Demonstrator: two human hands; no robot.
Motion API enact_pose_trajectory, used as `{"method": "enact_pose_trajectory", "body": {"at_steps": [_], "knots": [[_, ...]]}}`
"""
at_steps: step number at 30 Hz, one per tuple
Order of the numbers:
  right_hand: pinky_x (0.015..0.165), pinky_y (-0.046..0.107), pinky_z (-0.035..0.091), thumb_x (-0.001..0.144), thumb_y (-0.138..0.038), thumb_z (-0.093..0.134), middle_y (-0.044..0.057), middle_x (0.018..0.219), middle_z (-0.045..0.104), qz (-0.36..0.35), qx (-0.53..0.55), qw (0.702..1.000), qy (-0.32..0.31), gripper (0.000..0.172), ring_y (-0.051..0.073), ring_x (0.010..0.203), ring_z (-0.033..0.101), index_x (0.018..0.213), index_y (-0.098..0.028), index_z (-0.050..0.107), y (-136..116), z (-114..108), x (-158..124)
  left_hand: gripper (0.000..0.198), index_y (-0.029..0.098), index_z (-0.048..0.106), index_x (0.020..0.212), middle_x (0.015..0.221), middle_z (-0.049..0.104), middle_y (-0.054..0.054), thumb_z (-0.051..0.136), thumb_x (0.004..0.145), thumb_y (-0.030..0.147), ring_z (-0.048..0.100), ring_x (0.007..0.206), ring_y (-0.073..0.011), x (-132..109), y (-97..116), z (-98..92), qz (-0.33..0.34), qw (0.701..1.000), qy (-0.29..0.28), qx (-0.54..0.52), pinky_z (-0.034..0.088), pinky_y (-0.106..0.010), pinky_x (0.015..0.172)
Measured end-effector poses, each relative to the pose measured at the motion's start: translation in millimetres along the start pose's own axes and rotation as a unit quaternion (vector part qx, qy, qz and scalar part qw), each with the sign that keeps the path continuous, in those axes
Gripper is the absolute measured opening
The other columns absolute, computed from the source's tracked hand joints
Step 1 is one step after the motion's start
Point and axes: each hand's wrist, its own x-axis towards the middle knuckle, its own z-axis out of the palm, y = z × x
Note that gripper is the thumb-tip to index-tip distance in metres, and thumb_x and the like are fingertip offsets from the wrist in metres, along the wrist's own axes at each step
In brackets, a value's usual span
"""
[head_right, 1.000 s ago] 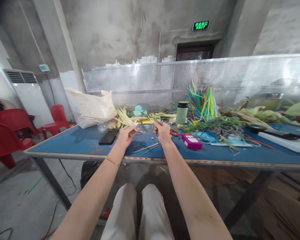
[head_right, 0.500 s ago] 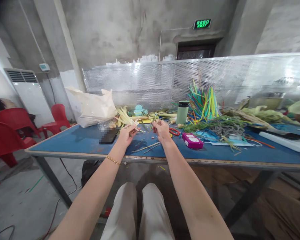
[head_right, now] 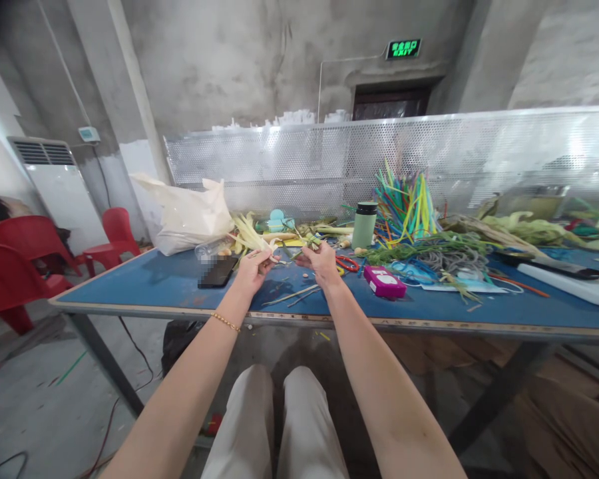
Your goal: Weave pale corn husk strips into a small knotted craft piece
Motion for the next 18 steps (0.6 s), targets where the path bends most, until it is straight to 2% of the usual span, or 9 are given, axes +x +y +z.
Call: {"method": "enact_pose_trajectory", "body": {"at_steps": [3,8,12,18], "knots": [[0.054,0.033,0.063,0.058,-0.014,0.085,-0.004,0.066,0.064,-0.017,0.011,0.999,-0.028,0.039,0.019,0.059,0.07,0.08,-0.021,0.055,0.7,1.2,-1.4,0.021,0.012,0.064,0.073,0.065,0.068,-0.002,0.082,0.062,0.012,0.069,0.065,-0.0152,0.2,-0.4,0.1,-0.002,1.0,0.003,0.003,0.054,-0.031,0.077],[0.061,0.028,0.062,0.047,-0.014,0.09,-0.004,0.062,0.063,-0.043,-0.006,0.997,-0.057,0.044,0.016,0.062,0.069,0.077,-0.019,0.058,2.8,2.4,-1.7,0.022,0.012,0.062,0.07,0.065,0.068,-0.002,0.082,0.062,0.011,0.068,0.063,-0.0153,1.3,-1.6,-0.3,-0.005,1.0,-0.001,-0.006,0.054,-0.033,0.079],[0.061,0.027,0.062,0.045,-0.013,0.089,-0.005,0.063,0.064,-0.032,-0.007,0.997,-0.065,0.046,0.016,0.064,0.069,0.079,-0.019,0.059,2.8,3.2,-3.1,0.024,0.012,0.062,0.07,0.065,0.068,-0.001,0.084,0.059,0.012,0.068,0.062,-0.0152,1.5,-2.4,0.1,-0.011,1.0,-0.01,0.001,0.054,-0.032,0.078],[0.059,0.028,0.062,0.051,-0.011,0.085,-0.003,0.064,0.066,0.004,-0.007,0.994,-0.108,0.037,0.017,0.064,0.07,0.078,-0.018,0.061,1.4,3.5,-7.3,0.028,0.011,0.065,0.072,0.066,0.069,-0.004,0.086,0.055,0.016,0.067,0.06,-0.0162,-0.3,-5.3,-0.3,-0.031,0.998,-0.022,0.042,0.054,-0.034,0.075]]}}
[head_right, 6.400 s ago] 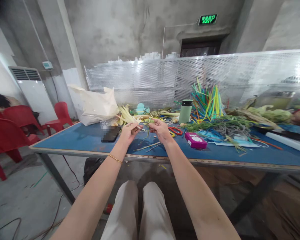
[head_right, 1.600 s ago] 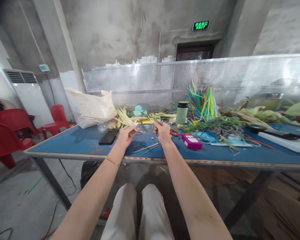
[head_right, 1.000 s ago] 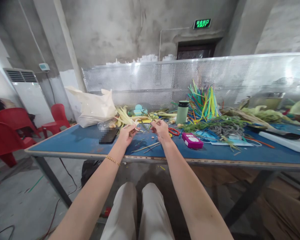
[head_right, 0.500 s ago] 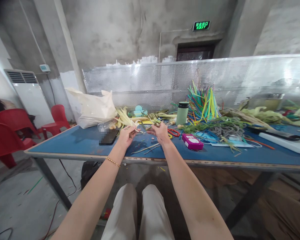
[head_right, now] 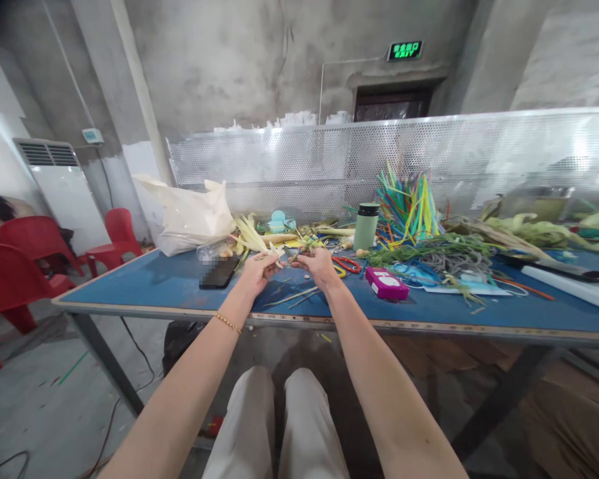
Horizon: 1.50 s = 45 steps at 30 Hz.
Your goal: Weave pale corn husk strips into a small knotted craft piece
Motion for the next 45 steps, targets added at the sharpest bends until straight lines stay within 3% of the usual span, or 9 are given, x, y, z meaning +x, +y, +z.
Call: {"method": "enact_pose_trajectory", "body": {"at_steps": [11,22,45], "knots": [[0.058,0.026,0.061,0.049,-0.007,0.08,-0.004,0.062,0.066,-0.033,-0.021,0.999,0.028,0.039,0.015,0.061,0.068,0.082,-0.017,0.063,8.2,-3.6,6.7,0.022,0.011,0.063,0.068,0.064,0.066,-0.003,0.082,0.058,0.009,0.065,0.057,-0.0165,2.3,-1.2,-1.2,0.0,0.998,0.06,0.014,0.055,-0.037,0.075],[0.048,0.022,0.052,0.048,-0.01,0.073,-0.005,0.06,0.064,-0.054,-0.046,0.997,0.039,0.032,0.013,0.054,0.064,0.077,-0.017,0.062,5.6,-1.1,5.4,0.022,0.012,0.063,0.066,0.059,0.064,-0.002,0.083,0.057,0.011,0.065,0.057,-0.0168,0.0,0.9,0.4,-0.005,0.999,0.047,0.019,0.054,-0.039,0.078],[0.057,0.028,0.058,0.052,-0.018,0.081,-0.003,0.058,0.063,-0.01,-0.011,1.0,0.011,0.029,0.012,0.055,0.061,0.074,-0.018,0.062,-1.3,3.5,-0.4,0.026,0.013,0.063,0.069,0.065,0.067,-0.002,0.084,0.055,0.015,0.068,0.063,-0.0171,2.8,-2.1,-3.2,-0.006,1.0,-0.008,-0.013,0.054,-0.034,0.078]]}}
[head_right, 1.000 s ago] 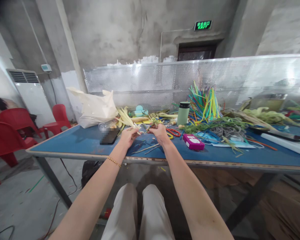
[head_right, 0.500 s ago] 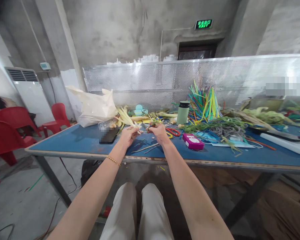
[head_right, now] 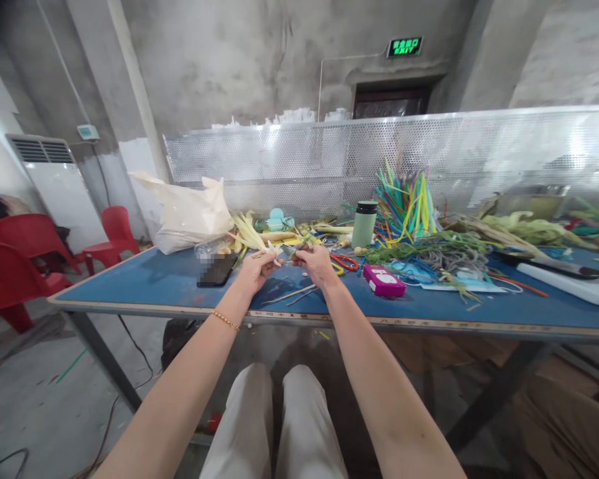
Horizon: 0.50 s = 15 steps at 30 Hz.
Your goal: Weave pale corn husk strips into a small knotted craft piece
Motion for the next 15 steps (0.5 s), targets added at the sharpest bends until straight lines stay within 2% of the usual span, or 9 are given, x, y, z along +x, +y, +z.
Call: {"method": "enact_pose_trajectory", "body": {"at_steps": [6,11,15], "knots": [[0.051,0.026,0.055,0.055,-0.021,0.079,-0.002,0.053,0.061,0.02,-0.063,0.998,-0.016,0.027,0.012,0.051,0.059,0.076,-0.015,0.064,1.1,-0.5,-3.0,0.028,0.011,0.066,0.076,0.075,0.072,-0.005,0.085,0.056,0.015,0.071,0.072,-0.0194,-2.0,2.7,1.3,-0.009,1.0,-0.009,-0.019,0.053,-0.034,0.081],[0.049,0.023,0.051,0.058,-0.022,0.077,0.0,0.052,0.062,0.038,-0.092,0.993,-0.058,0.021,0.012,0.049,0.059,0.07,-0.015,0.062,1.7,1.1,-4.4,0.032,0.011,0.066,0.077,0.067,0.07,-0.003,0.087,0.054,0.016,0.067,0.063,-0.0168,-4.5,1.9,1.6,-0.032,0.999,-0.027,0.014,0.053,-0.035,0.076],[0.051,0.024,0.051,0.055,-0.024,0.081,0.001,0.056,0.064,0.034,-0.108,0.99,-0.089,0.025,0.012,0.051,0.06,0.067,-0.014,0.061,4.0,1.6,-3.9,0.036,0.012,0.066,0.076,0.067,0.07,-0.003,0.09,0.05,0.018,0.065,0.059,-0.014,-2.6,0.1,1.1,-0.03,0.999,-0.025,0.029,0.053,-0.031,0.071]]}}
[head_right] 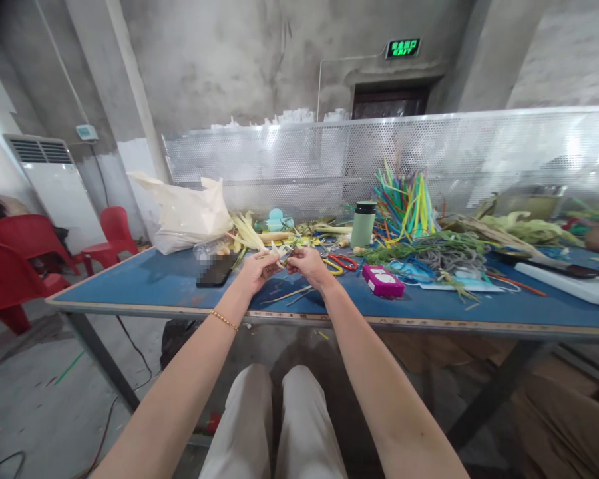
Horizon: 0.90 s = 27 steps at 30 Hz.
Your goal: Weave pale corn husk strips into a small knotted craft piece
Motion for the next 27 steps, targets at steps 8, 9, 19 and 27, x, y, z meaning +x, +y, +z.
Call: {"method": "enact_pose_trajectory", "body": {"at_steps": [8,9,19,27], "knots": [[0.053,0.025,0.051,0.057,-0.031,0.084,-0.001,0.058,0.064,-0.03,-0.022,0.999,-0.033,0.032,0.013,0.052,0.06,0.072,-0.017,0.06,1.6,-0.9,-2.6,0.04,0.01,0.066,0.073,0.071,0.07,-0.005,0.093,0.044,0.021,0.063,0.063,-0.0151,4.0,-6.9,-0.1,0.036,0.999,-0.003,0.034,0.052,-0.034,0.071],[0.054,0.025,0.051,0.057,-0.031,0.084,0.0,0.058,0.064,-0.031,-0.029,0.998,-0.035,0.031,0.013,0.052,0.06,0.072,-0.017,0.06,1.7,-1.1,-2.4,0.04,0.011,0.066,0.073,0.07,0.069,-0.004,0.092,0.044,0.02,0.063,0.063,-0.0149,4.4,-7.4,-0.4,0.04,0.999,0.008,0.035,0.052,-0.033,0.071],[0.054,0.027,0.053,0.06,-0.023,0.078,-0.001,0.059,0.064,-0.042,-0.057,0.997,-0.027,0.028,0.015,0.056,0.062,0.08,-0.018,0.059,3.1,-4.3,1.2,0.033,0.012,0.065,0.071,0.066,0.068,-0.003,0.089,0.048,0.015,0.064,0.062,-0.014,6.0,1.0,-3.3,0.04,0.997,0.053,-0.041,0.051,-0.031,0.072],[0.054,0.027,0.052,0.063,-0.022,0.068,-0.002,0.057,0.061,-0.052,-0.102,0.993,0.002,0.016,0.014,0.053,0.059,0.074,-0.018,0.056,6.8,-6.2,5.4,0.041,0.012,0.067,0.075,0.068,0.068,-0.003,0.092,0.045,0.026,0.062,0.06,-0.0137,0.1,-2.3,0.2,0.028,0.997,0.021,0.065,0.05,-0.03,0.069]]}}
